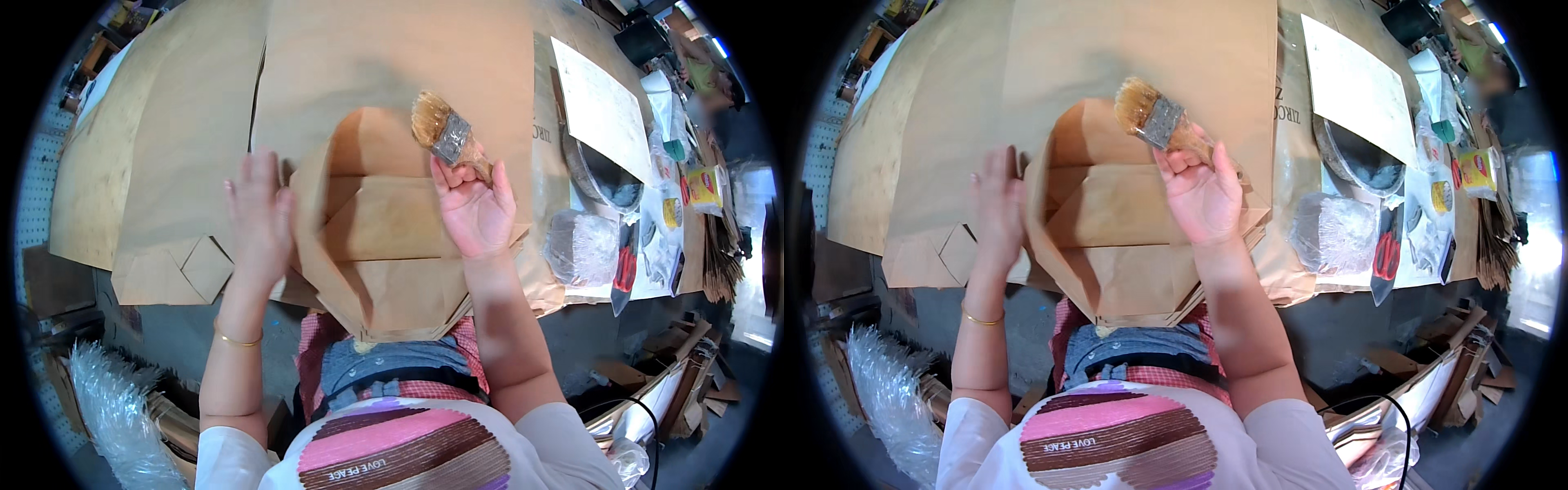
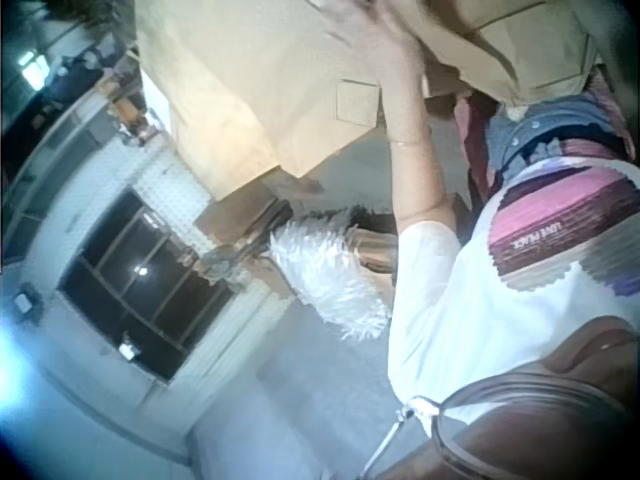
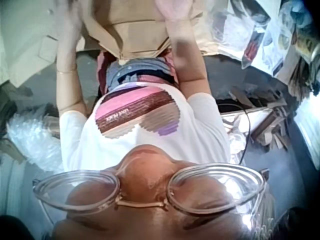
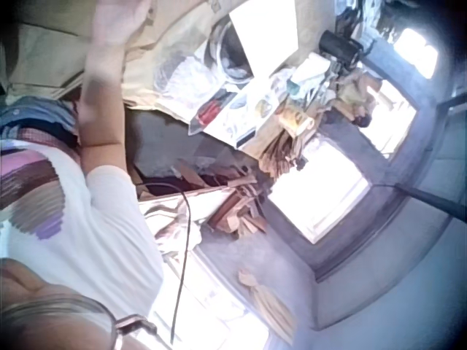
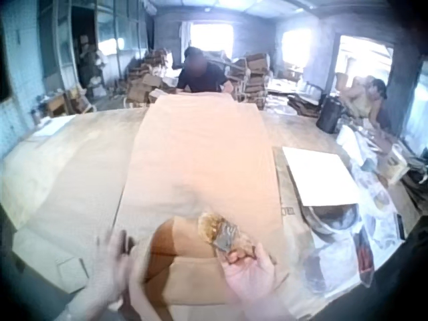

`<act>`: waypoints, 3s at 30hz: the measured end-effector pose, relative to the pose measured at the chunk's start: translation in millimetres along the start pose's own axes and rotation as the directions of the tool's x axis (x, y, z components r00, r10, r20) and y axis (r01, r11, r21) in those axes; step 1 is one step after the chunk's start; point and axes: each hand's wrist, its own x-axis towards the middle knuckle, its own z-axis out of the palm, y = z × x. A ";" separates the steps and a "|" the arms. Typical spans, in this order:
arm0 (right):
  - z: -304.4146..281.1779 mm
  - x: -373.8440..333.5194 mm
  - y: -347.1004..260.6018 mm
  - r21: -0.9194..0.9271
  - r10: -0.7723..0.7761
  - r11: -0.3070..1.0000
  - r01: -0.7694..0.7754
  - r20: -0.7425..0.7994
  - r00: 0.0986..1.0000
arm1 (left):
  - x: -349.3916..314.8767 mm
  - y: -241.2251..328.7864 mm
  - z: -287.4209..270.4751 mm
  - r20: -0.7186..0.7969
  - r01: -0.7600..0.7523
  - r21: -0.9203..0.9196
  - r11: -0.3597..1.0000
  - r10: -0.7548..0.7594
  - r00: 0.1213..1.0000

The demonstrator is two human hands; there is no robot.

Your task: The person folds the flaps of a flat brown paper package, applies glue to the flaps using a brush, and presses them down to seal the package. This process is repeated for multiple packages in a workshop setting.

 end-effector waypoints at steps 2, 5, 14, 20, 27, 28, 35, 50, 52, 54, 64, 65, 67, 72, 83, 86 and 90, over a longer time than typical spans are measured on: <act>0.2 2.0 -2.6 -0.030 0.004 1.000 -0.005 -0.019 1.000 | -1.2 0.8 25.0 0.035 0.059 0.268 0.962 -0.071 0.997; 0.3 0.7 -3.8 -0.065 0.010 0.998 -0.012 -0.019 1.000 | 9.1 35.6 47.2 -0.043 0.022 0.250 0.968 -0.012 0.999; 6.3 -7.2 -12.1 -0.074 0.090 0.994 -0.086 0.063 0.994 | -25.3 9.0 -9.4 -0.064 0.125 -0.069 0.990 -0.130 0.989; 15.1 38.8 -14.9 -0.122 0.128 0.985 -0.121 0.048 0.991 | 47.1 -11.9 -14.7 0.328 0.471 -0.317 0.823 -0.371 0.869; 8.6 -5.0 -17.5 -0.063 0.294 0.954 -0.293 0.002 0.956 | 22.4 -10.1 15.2 -0.111 -0.295 0.031 0.955 0.297 0.948; 4.6 -29.2 -18.0 -0.247 0.318 0.918 -0.310 -0.009 0.948 | 18.7 -6.6 13.8 0.049 -0.332 0.097 0.938 0.328 0.943; 68.8 -104.5 -97.2 -0.903 0.359 -0.166 0.397 0.320 0.877 | 20.3 2.2 13.5 0.204 -0.360 0.153 0.921 0.327 0.923; 68.5 -139.4 -41.4 -0.808 0.551 -0.173 0.563 0.395 0.735 | 20.2 1.1 17.2 0.153 -0.390 0.251 0.886 0.362 0.920; 89.7 -122.9 -42.4 -0.894 0.506 0.037 0.446 0.402 0.763 | 24.6 -10.5 20.5 0.141 -0.427 0.056 0.902 0.417 0.898; 113.2 -98.2 -26.5 -0.823 0.497 -0.002 0.568 0.492 0.715 | 31.3 -24.0 24.7 0.064 -0.422 -0.171 0.890 0.438 0.897; 81.0 -86.4 6.5 -0.739 0.713 -0.162 0.654 0.370 0.596 | 30.1 -23.4 44.4 -0.198 -0.489 -0.160 0.858 0.457 0.867; 80.1 -91.3 3.6 -0.750 0.726 -0.167 0.640 0.346 0.595 | 28.9 -23.4 46.0 -0.199 -0.482 -0.149 0.864 0.451 0.870; 78.1 -101.2 -2.6 -0.770 0.746 -0.181 0.611 0.298 0.596 | 29.7 -22.0 44.7 -0.199 -0.486 -0.136 0.863 0.457 0.867; 83.1 -130.0 -23.9 -0.801 0.655 -0.203 0.564 0.317 0.686 | 31.1 -16.2 40.3 -0.144 -0.460 -0.102 0.882 0.444 0.884; 72.8 -155.2 -34.1 -0.621 0.425 -0.532 0.576 0.393 0.816 | 31.9 -18.1 41.7 -0.104 -0.462 -0.054 0.885 0.456 0.884; 61.7 -164.3 -18.0 -0.657 0.460 -0.424 0.624 0.437 0.773 | 32.1 -17.9 41.2 -0.104 -0.467 -0.046 0.883 0.461 0.881; 72.7 -154.7 -12.1 -0.811 0.469 -0.163 0.562 0.437 0.767 | 32.1 -19.1 36.4 -0.108 -0.462 -0.043 0.886 0.455 0.884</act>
